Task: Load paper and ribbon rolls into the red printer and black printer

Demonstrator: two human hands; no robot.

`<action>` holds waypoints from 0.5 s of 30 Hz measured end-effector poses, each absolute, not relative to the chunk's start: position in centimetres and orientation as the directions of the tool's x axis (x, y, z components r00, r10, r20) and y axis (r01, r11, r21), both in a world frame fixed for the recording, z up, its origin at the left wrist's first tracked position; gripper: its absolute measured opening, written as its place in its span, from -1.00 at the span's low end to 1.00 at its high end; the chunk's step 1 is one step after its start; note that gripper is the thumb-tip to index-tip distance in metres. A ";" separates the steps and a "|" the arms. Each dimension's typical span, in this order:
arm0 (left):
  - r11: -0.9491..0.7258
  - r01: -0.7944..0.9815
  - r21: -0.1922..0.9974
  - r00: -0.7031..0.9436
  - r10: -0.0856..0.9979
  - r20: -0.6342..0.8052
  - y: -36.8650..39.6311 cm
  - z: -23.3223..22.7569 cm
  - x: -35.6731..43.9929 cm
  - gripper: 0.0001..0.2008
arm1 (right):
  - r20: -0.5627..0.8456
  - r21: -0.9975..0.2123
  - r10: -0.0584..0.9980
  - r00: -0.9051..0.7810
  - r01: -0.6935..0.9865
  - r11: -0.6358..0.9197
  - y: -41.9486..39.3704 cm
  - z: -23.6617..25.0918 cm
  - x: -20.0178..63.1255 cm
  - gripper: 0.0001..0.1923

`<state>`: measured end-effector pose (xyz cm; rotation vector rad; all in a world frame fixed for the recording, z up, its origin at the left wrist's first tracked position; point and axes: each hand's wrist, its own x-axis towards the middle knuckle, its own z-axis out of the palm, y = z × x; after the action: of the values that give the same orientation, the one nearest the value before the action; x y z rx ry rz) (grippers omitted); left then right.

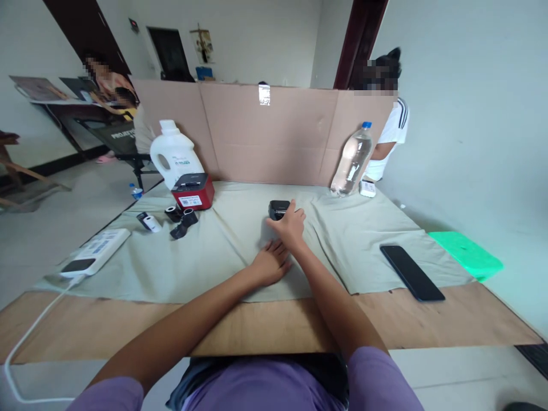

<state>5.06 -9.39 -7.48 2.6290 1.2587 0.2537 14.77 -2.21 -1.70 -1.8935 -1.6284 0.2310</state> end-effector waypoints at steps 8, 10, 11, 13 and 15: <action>-0.644 0.709 0.287 0.640 0.759 0.123 -9.3 -7.1 4.7 -0.46 | 0.240 -0.562 0.944 0.226 0.825 -0.055 -2.6 -4.0 13.7 0.14; -0.660 0.689 0.298 0.651 0.745 0.145 -9.3 -7.3 4.6 -0.46 | 0.168 -0.565 0.964 0.205 0.822 -0.077 -2.7 -3.7 14.1 0.18; -0.667 0.680 0.305 0.655 0.739 0.155 -9.3 -7.4 4.6 -0.46 | 0.115 -0.562 0.975 0.190 0.822 -0.094 -2.6 -3.3 14.4 0.19; -0.673 0.667 0.319 0.665 0.732 0.152 -9.3 -7.5 4.6 -0.45 | 0.010 -0.549 0.987 0.159 0.826 -0.127 -2.3 -1.8 15.5 0.15; -0.675 0.659 0.331 0.678 0.724 0.125 -9.2 -7.1 4.6 -0.44 | -0.057 -0.528 0.993 0.108 0.840 -0.121 -1.8 0.4 16.8 0.00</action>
<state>4.58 -9.24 -7.09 2.6335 1.1076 0.3599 16.84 -1.75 0.42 -2.0287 -1.7911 0.5747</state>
